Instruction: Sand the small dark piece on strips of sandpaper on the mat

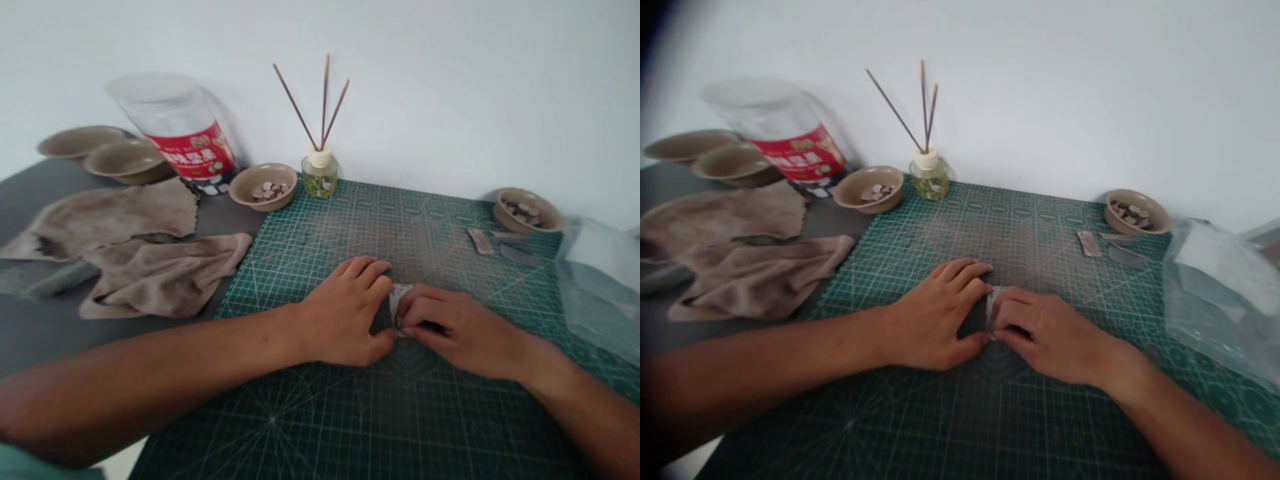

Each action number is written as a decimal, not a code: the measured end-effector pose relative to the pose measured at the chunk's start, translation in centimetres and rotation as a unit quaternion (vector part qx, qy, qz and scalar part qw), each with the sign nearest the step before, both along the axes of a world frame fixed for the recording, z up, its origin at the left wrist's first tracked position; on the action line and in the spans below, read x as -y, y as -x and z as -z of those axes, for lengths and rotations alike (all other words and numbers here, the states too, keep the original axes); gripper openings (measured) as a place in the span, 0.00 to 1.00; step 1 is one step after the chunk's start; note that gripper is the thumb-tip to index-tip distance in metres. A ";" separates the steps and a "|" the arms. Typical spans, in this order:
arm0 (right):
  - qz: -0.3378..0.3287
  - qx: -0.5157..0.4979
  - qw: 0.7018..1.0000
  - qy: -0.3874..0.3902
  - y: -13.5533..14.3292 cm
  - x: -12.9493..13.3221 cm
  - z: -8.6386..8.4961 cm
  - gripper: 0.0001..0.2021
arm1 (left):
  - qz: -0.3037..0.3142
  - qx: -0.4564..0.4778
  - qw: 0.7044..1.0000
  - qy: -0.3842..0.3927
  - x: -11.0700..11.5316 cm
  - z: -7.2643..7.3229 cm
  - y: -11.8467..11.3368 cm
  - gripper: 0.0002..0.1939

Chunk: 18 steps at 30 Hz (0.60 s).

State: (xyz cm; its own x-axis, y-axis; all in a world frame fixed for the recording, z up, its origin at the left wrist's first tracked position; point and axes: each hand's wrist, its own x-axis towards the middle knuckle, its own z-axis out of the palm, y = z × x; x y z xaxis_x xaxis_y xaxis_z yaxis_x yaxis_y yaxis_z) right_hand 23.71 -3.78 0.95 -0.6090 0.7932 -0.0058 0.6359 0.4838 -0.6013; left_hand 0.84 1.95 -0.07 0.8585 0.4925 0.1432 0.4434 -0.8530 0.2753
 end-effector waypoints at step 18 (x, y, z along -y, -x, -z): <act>0.031 0.026 0.997 -0.063 -0.8 -0.7 -0.2 0.06 | -0.004 -0.001 1.000 -0.001 -0.2 0.2 0.0 0.28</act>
